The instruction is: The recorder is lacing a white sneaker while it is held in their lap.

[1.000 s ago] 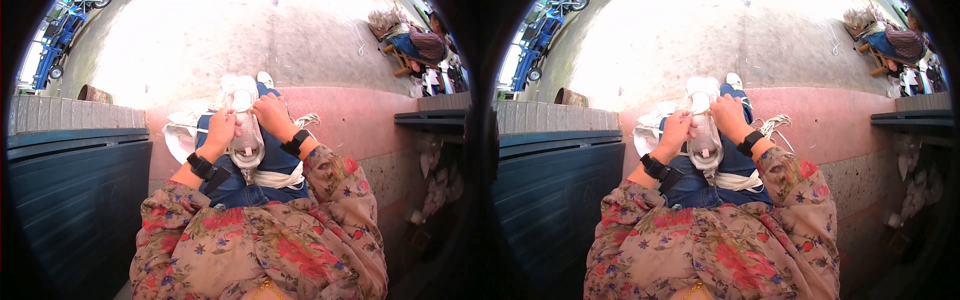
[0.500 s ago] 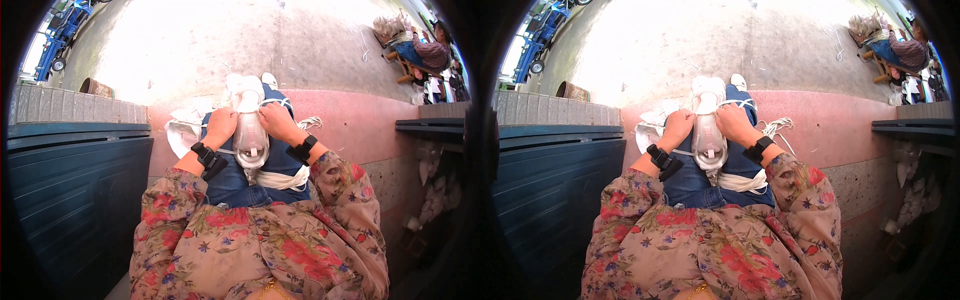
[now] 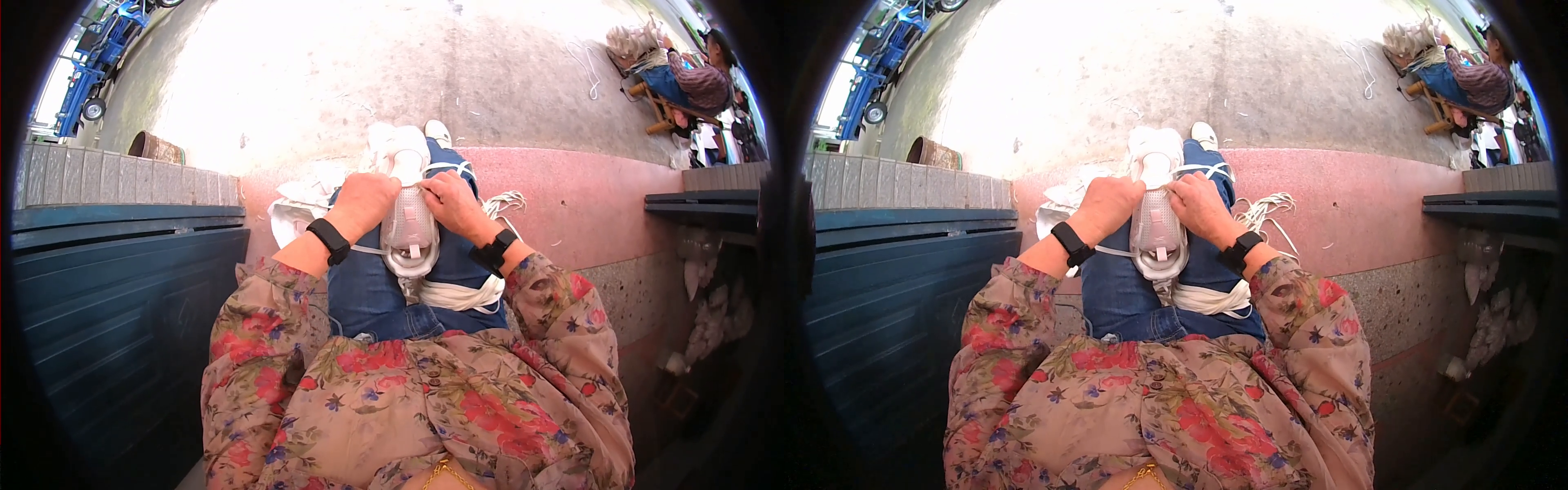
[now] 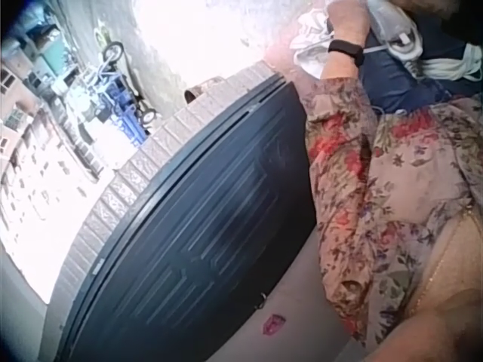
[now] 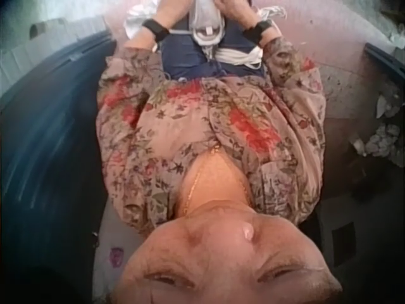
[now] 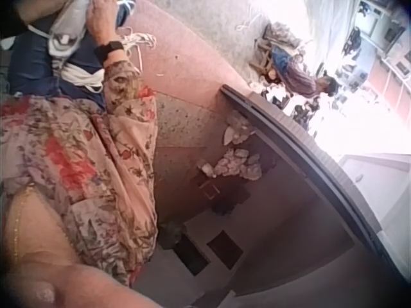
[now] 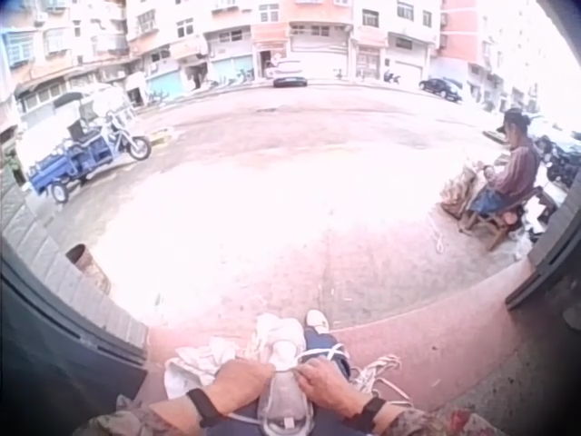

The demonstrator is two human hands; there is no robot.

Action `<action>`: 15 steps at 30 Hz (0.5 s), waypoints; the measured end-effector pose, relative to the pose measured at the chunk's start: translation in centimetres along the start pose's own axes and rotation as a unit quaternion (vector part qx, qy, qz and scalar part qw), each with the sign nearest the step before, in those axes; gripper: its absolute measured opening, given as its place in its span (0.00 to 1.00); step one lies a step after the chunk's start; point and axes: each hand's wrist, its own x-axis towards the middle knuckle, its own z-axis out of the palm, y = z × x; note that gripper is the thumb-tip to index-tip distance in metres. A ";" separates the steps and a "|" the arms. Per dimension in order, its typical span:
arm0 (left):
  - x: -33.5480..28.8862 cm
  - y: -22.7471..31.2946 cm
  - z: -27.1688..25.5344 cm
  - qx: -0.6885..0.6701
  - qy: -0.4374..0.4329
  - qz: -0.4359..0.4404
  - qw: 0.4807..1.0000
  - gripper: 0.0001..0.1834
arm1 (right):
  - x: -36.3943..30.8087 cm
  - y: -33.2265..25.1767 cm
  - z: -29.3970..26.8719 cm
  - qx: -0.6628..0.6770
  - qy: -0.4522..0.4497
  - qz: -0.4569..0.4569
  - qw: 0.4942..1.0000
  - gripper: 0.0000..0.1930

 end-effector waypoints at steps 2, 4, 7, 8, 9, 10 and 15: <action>0.4 -0.2 0.3 0.019 0.010 0.048 0.999 0.04 | 0.0 -0.3 0.0 0.006 0.019 -0.006 1.000 0.09; 0.7 -0.2 0.2 0.038 0.004 0.036 0.999 0.05 | -0.1 -0.8 -0.1 0.012 0.038 -0.012 0.999 0.08; 0.1 -0.3 0.8 -0.087 0.049 -0.079 0.992 0.07 | 0.1 -1.5 -0.3 0.030 0.064 -0.004 0.998 0.08; -0.3 -0.2 1.1 -0.087 0.049 -0.082 0.992 0.07 | 0.4 -1.6 -0.4 -0.016 0.019 -0.037 0.999 0.07; -0.6 0.5 0.9 -0.050 0.074 -0.081 0.993 0.09 | 0.5 -1.7 -0.7 -0.065 -0.022 -0.069 0.995 0.07; -0.9 1.1 0.7 -0.013 0.100 -0.080 0.992 0.11 | 0.7 -1.9 -0.9 -0.065 -0.021 -0.070 0.995 0.07; -2.5 3.0 -0.6 -0.076 0.065 -0.128 0.987 0.16 | 2.3 -3.4 -1.9 -0.337 -0.177 -0.185 0.906 0.06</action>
